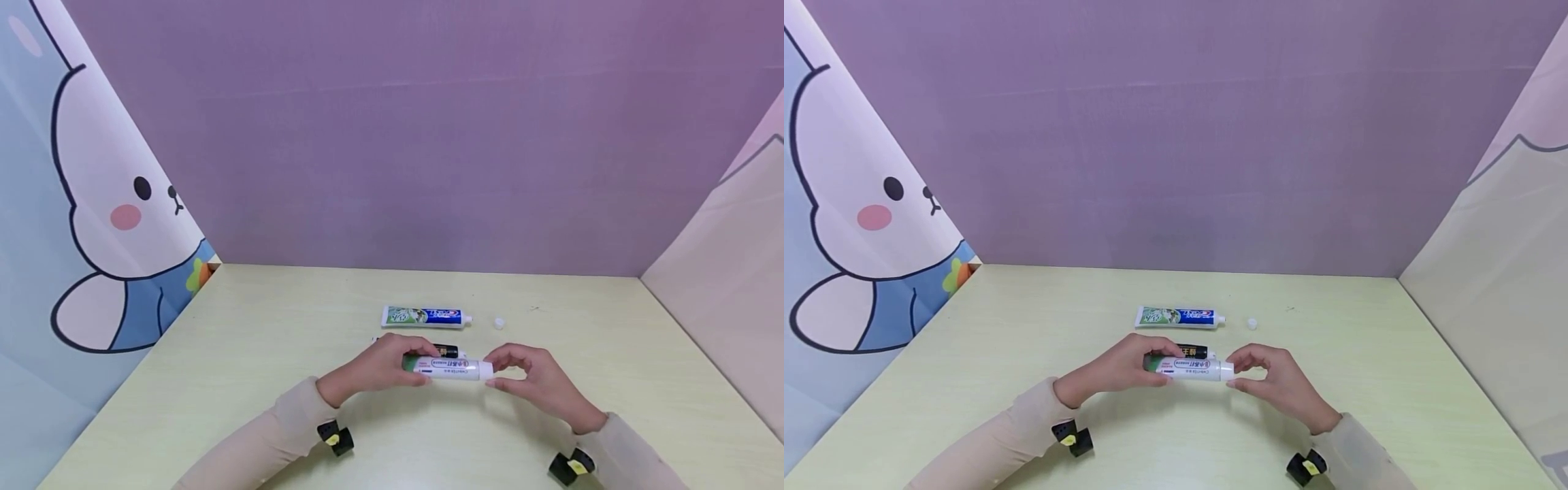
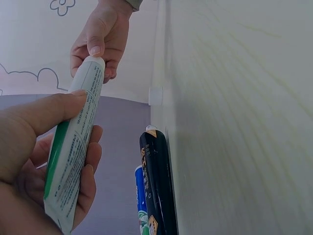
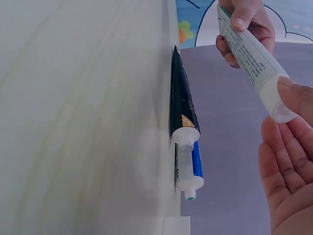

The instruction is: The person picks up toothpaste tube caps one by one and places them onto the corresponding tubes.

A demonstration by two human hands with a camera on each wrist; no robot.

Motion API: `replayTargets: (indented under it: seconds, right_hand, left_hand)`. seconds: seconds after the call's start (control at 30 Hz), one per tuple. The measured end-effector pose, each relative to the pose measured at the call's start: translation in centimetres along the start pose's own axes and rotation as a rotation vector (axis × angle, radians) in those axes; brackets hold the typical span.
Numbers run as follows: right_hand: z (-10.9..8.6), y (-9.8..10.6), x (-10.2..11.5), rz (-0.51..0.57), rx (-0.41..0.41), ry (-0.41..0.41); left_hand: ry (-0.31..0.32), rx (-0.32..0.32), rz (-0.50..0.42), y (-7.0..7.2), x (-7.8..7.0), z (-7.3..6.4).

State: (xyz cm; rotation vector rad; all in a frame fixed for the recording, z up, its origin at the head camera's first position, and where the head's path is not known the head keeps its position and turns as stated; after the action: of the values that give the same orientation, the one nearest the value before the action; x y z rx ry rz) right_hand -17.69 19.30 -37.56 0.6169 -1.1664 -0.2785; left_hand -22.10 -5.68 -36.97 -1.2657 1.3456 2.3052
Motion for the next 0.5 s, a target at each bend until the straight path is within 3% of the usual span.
replayTargets:
  seconds: [0.5]
  right_hand:
    - [0.05,0.04,0.12,0.045,0.054,-0.103]
  left_hand:
    - [0.012,0.005,0.002,-0.11,-0.08,-0.04]
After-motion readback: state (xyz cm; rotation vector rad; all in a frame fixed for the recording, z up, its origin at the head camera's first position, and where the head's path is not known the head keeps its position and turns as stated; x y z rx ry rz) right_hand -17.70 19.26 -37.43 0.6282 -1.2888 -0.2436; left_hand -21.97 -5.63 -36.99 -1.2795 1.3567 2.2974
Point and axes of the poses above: each hand's wrist, its own z-axis towards the middle knuckle, its own y-axis out of the back of the hand, x = y × z, the point moved 3 cm from there along z, towards the middle knuckle, and after that the axes turned 7 degrees about -y, right-handed, at the moved point
